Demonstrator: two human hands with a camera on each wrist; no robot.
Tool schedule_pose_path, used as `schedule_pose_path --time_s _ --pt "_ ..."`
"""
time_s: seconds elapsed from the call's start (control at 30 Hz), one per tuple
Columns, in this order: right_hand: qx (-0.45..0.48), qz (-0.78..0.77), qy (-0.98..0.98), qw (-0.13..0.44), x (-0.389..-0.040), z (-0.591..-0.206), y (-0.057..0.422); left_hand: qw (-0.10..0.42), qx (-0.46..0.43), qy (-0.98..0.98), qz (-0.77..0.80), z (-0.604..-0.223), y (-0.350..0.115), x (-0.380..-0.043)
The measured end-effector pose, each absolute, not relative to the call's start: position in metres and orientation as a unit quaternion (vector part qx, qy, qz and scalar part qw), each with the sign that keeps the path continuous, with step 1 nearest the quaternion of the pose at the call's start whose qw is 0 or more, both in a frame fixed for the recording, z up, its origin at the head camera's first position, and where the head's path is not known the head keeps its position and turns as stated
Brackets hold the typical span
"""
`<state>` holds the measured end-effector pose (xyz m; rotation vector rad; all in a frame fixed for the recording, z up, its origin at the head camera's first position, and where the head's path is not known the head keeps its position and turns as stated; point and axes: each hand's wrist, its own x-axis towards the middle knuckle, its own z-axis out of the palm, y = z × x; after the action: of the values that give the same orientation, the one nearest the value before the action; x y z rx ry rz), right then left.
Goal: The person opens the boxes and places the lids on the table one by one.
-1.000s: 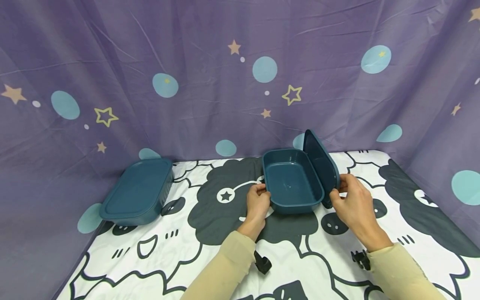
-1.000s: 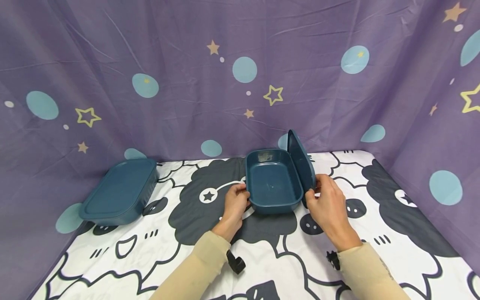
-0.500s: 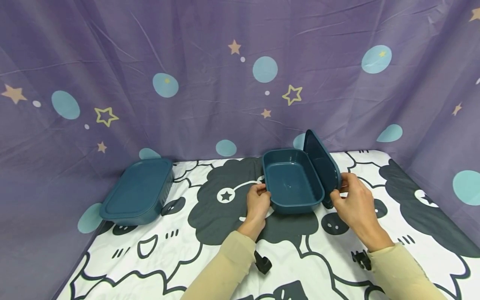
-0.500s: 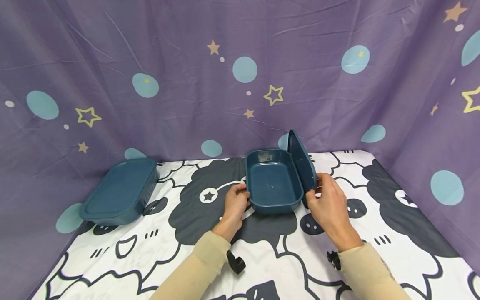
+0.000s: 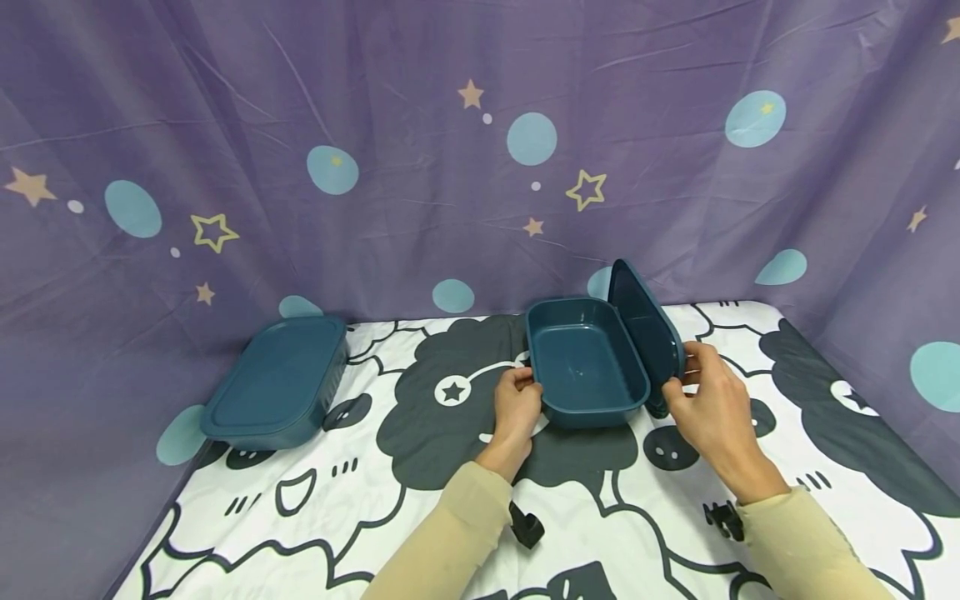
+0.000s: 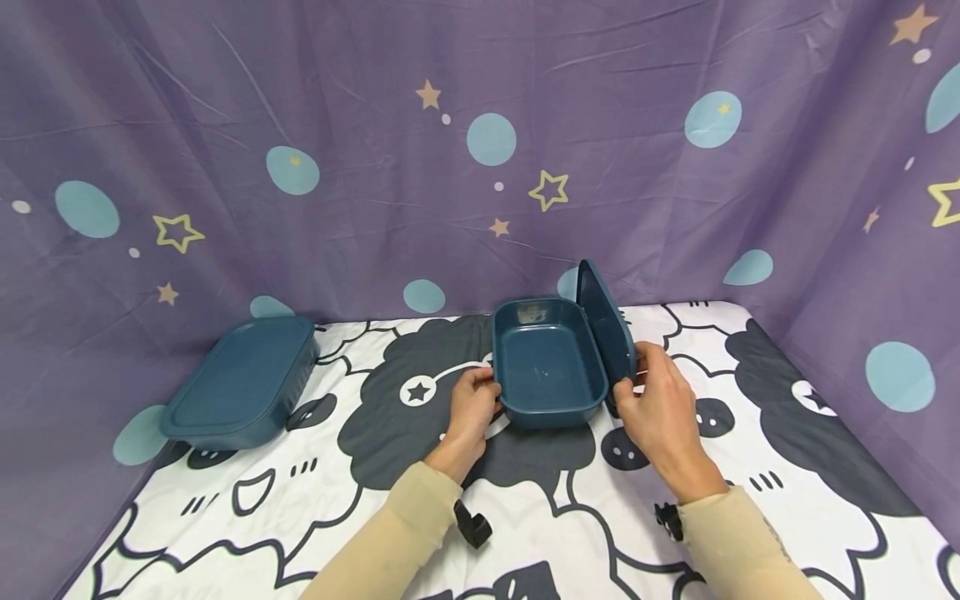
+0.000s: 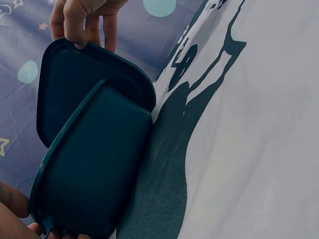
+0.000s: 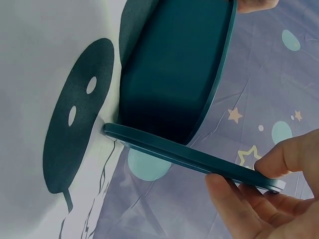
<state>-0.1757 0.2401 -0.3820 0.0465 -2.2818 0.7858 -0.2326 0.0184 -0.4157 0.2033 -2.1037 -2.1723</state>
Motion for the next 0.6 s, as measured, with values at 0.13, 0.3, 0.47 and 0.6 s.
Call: schedule_pose_path --time_s 0.13,0.3,0.47,0.6 --pt "0.02 0.302 -0.883 0.358 -0.1757 -0.3811 0.2408 0.055 0.068 -0.693 -0.716 -0.4156 0.0185 -0.2325" --pt "0.018 0.3 -0.882 0.362 -0.1756 -0.3795 0.2417 0.054 0.066 -0.697 -0.712 -0.4162 0.0177 -0.232" --pt "0.015 0.295 -0.881 0.369 -0.1755 -0.3792 0.2428 0.053 0.067 -0.701 -0.708 -0.4175 0.017 -0.2316" --pt "0.012 0.297 -0.879 0.372 -0.1749 -0.3791 0.2442 0.053 0.066 -0.701 -0.709 -0.417 0.0175 -0.2315"
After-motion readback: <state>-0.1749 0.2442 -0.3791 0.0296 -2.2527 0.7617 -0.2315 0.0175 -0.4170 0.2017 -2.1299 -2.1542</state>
